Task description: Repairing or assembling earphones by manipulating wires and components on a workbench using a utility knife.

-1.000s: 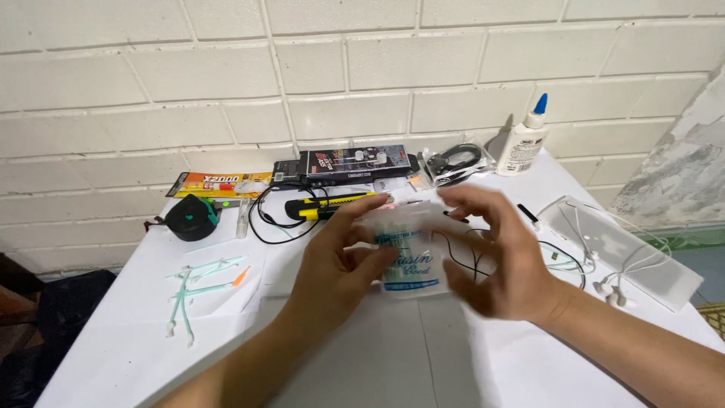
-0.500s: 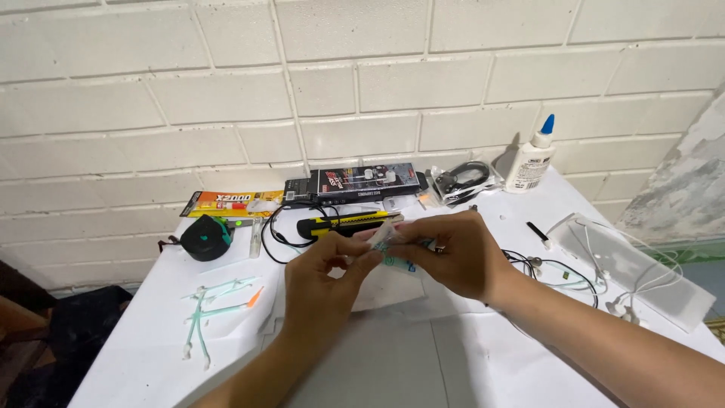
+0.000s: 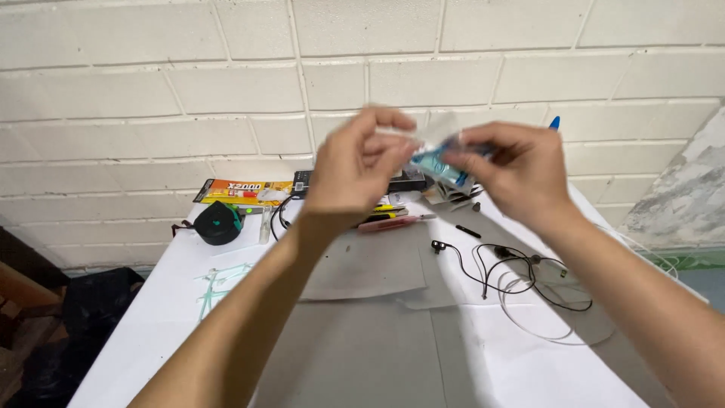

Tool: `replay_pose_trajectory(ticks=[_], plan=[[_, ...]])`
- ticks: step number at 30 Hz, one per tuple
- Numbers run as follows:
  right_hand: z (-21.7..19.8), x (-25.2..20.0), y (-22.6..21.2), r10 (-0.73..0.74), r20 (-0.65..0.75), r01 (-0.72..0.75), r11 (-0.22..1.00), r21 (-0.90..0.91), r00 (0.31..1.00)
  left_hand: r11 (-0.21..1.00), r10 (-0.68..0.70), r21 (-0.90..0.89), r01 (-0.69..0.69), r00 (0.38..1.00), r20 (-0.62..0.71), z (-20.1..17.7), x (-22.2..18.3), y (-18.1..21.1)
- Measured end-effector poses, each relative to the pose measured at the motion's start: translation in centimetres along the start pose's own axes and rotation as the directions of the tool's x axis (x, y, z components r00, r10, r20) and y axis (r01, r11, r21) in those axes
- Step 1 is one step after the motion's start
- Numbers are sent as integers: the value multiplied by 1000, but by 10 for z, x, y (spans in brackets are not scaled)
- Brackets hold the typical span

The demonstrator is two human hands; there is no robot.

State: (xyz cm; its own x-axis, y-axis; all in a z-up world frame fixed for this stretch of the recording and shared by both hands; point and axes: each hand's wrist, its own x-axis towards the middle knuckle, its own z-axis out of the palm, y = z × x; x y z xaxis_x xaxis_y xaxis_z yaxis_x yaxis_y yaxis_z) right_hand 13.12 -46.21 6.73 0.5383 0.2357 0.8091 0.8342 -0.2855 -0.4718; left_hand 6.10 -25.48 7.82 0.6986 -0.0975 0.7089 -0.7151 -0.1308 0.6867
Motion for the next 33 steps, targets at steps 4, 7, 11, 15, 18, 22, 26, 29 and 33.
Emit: replay_pose_trajectory(ticks=[4, 7, 11, 15, 18, 22, 26, 29, 33], plan=[[-4, 13, 3, 61, 59, -69, 989, 134, 996, 985, -144, -87, 148, 988, 48, -10, 11, 3], [5, 11, 8, 119, 133, -145, 969, 201, 984, 982, -181, -38, 185, 980, 76, -18, 8, 0], [11, 3, 18, 293, 215, -351, 881, 317, 932, 950, -247, 222, 218, 963, 112, -20, 6, -5], [20, -3, 21, 228, 268, -293, 927, 233, 936, 909, -292, 335, 249, 953, 82, -22, 4, -14], [24, -8, 25, 211, 284, -276, 938, 212, 935, 869, -386, 371, 326, 917, 98, -22, -2, -19], [25, -11, 25, 172, 286, -236, 950, 204, 943, 866, -390, 421, 270, 892, 229, -27, 0, -32], [27, -10, 18, 209, 289, -281, 931, 232, 934, 862, -333, 474, 181, 906, 261, -29, 1, -30], [26, -11, 15, 228, 289, -300, 924, 236, 930, 858, -278, 494, 141, 936, 216, -26, 1, -36], [24, -14, 13, 254, 299, -337, 902, 270, 920, 851, -278, 505, 143, 939, 202, -25, 2, -38]])
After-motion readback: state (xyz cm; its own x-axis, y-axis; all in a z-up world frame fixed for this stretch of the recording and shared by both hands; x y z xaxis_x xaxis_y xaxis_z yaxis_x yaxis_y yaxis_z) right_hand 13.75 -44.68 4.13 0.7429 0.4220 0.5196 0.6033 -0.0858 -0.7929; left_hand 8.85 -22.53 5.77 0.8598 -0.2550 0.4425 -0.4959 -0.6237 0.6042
